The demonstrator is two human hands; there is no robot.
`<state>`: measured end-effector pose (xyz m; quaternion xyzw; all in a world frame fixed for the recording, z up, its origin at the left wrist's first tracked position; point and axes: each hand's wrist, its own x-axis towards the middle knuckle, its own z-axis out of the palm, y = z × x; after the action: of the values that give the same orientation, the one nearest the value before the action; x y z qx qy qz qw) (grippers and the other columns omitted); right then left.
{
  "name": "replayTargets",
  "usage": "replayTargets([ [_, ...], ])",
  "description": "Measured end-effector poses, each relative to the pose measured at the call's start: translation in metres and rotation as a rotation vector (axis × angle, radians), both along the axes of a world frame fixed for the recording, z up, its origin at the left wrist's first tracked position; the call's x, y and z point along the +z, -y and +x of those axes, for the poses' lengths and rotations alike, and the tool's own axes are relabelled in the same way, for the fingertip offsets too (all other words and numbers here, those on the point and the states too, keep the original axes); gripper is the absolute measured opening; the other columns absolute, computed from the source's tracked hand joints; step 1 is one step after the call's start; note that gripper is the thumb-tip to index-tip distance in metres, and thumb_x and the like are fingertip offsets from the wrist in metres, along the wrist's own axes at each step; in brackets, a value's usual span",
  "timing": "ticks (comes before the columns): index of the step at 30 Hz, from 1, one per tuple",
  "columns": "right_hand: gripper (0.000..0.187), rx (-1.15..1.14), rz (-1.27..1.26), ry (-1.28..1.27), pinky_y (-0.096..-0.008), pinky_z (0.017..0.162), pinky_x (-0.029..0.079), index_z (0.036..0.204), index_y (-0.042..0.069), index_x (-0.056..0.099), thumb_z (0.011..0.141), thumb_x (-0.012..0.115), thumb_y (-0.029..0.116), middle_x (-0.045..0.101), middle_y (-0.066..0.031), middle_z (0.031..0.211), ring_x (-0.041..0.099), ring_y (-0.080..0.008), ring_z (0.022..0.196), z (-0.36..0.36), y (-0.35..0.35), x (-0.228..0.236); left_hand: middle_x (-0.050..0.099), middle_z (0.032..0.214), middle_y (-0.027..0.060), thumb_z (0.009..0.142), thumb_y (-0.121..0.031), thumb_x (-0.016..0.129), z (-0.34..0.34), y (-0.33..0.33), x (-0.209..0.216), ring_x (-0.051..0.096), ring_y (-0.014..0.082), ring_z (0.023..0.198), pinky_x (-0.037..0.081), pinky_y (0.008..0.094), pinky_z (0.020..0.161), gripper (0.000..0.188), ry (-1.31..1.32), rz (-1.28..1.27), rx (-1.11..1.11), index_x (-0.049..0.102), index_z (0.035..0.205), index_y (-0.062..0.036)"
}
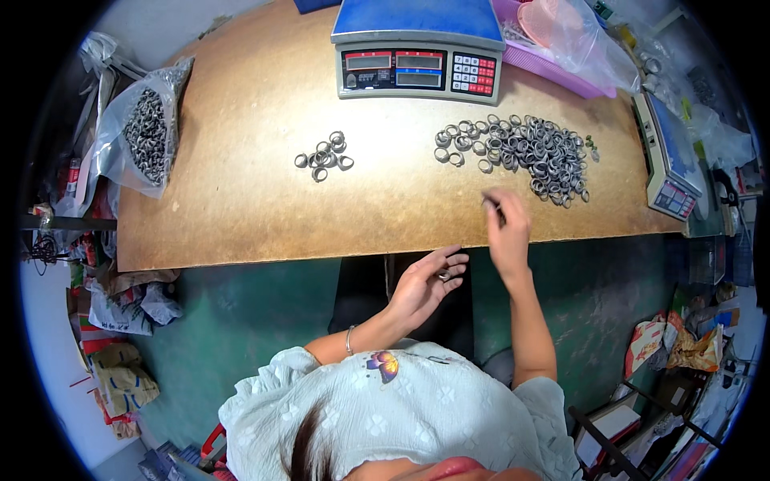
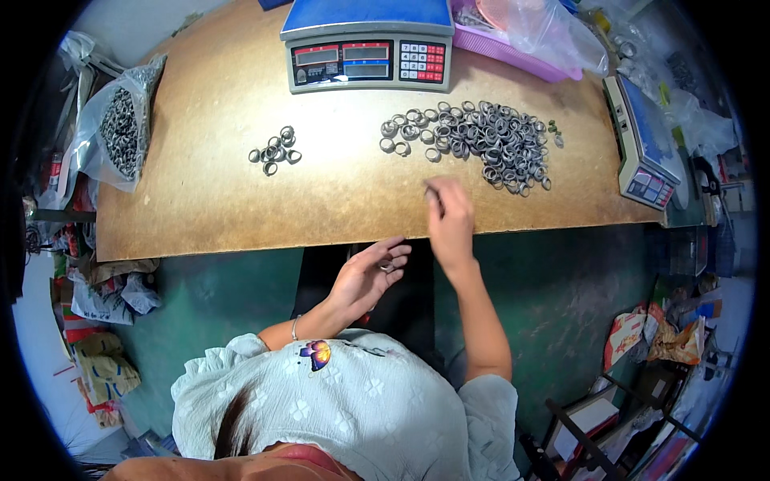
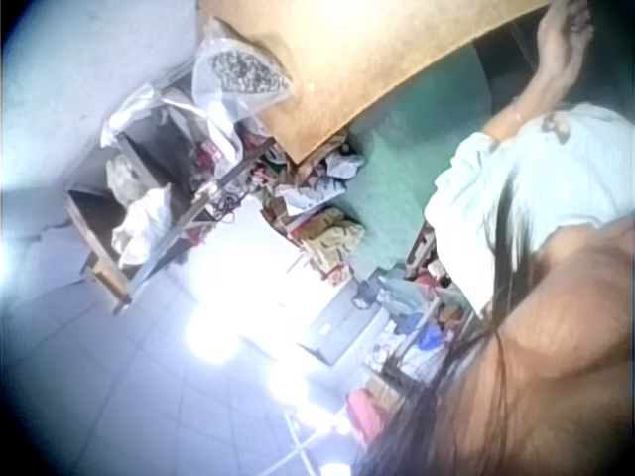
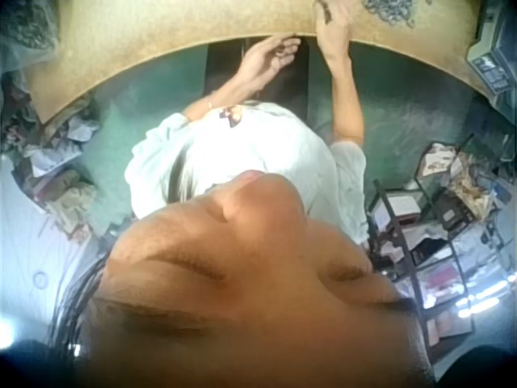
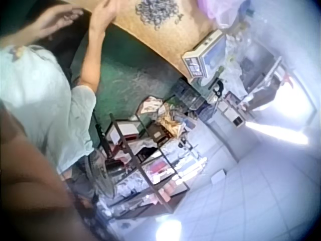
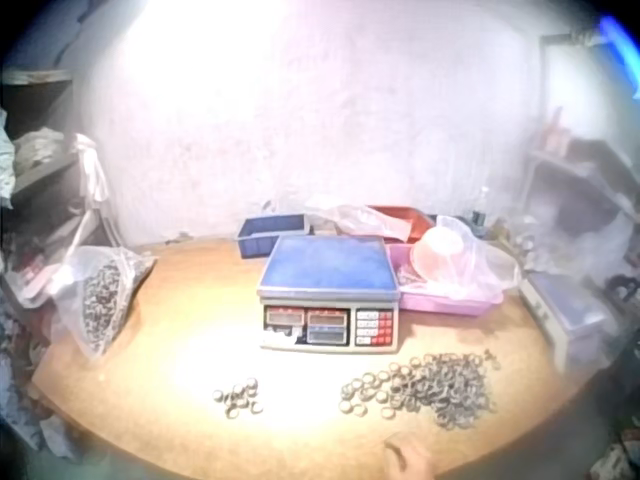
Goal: The person picks up metal rings from a pile and a plastic bag, placing them into smaller groups on a wooden desk near a digital scale.
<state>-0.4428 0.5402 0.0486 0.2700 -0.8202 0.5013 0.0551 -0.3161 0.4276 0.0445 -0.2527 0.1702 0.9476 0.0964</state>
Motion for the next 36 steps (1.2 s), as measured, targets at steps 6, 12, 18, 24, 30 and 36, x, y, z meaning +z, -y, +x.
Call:
replayTargets([
  [6, 0.015, 0.296, 0.095, 0.019, -0.0373, 0.077, 0.046, 0.092, -0.002, 0.061, 0.078, 0.060, 0.003, 0.059, -0.0153, 0.095, 0.055, -0.0323, 0.091, 0.010, 0.000, 0.022, 0.055, 0.085, 0.0031, 0.093, -0.013, 0.047, 0.005, 0.004, -0.014, 0.051, 0.0104, 0.076, 0.044, 0.0241, 0.070, 0.024, -0.122, -0.009, 0.003, 0.053, 0.111, 0.0015],
  [12, 0.011, -0.144, 0.422, -0.350, -0.0394, 0.077, 0.042, 0.084, -0.001, 0.060, 0.076, 0.063, 0.005, 0.054, -0.0133, 0.095, 0.050, -0.0308, 0.090, -0.055, 0.016, -0.013, 0.058, 0.089, 0.0042, 0.090, -0.008, 0.051, 0.012, -0.006, -0.046, 0.055, 0.0117, 0.078, 0.047, 0.0248, 0.071, 0.025, -0.002, -0.111, -0.228, 0.053, 0.112, 0.0028],
  [18, 0.008, -0.025, 0.185, -0.198, -0.0382, 0.076, 0.042, 0.082, -0.002, 0.059, 0.075, 0.062, 0.001, 0.054, -0.0141, 0.094, 0.051, -0.0305, 0.089, -0.025, -0.004, -0.016, 0.060, 0.091, 0.0104, 0.087, -0.001, 0.048, -0.001, -0.003, -0.173, 0.059, 0.0209, 0.078, 0.052, 0.0331, 0.072, 0.019, 0.458, -0.344, 0.299, 0.057, 0.104, -0.0027],
  [24, 0.008, 0.123, 0.048, 0.068, -0.0357, 0.075, 0.045, 0.082, -0.002, 0.059, 0.075, 0.063, 0.000, 0.057, -0.0122, 0.089, 0.055, -0.0293, 0.086, 0.009, -0.018, -0.010, 0.061, 0.087, 0.0108, 0.091, -0.009, 0.044, -0.006, 0.010, -0.226, 0.061, 0.0233, 0.078, 0.052, 0.0348, 0.068, 0.017, 0.543, -0.463, 0.208, 0.052, 0.106, -0.0038],
  [30, 0.011, 0.476, 0.189, -0.162, -0.0354, 0.073, 0.045, 0.078, 0.002, 0.062, 0.068, 0.067, 0.004, 0.058, -0.0090, 0.085, 0.056, -0.0261, 0.082, 0.038, -0.026, 0.004, 0.056, 0.099, 0.0095, 0.094, -0.013, 0.038, -0.005, -0.009, -0.021, 0.056, 0.0175, 0.087, 0.049, 0.0300, 0.074, 0.028, 0.084, 0.152, -0.015, 0.047, 0.114, 0.0025],
  [36, 0.013, -0.309, 0.011, -0.215, -0.0370, 0.084, 0.042, 0.090, 0.000, 0.061, 0.078, 0.059, 0.006, 0.062, -0.0137, 0.095, 0.054, -0.0298, 0.092, -0.039, -0.049, 0.010, 0.047, 0.085, 0.0041, 0.087, 0.004, 0.042, -0.009, -0.010, -0.022, 0.035, 0.0067, 0.059, 0.031, 0.0183, 0.048, 0.035, 0.110, 0.179, -0.189, 0.041, 0.123, 0.0024],
])
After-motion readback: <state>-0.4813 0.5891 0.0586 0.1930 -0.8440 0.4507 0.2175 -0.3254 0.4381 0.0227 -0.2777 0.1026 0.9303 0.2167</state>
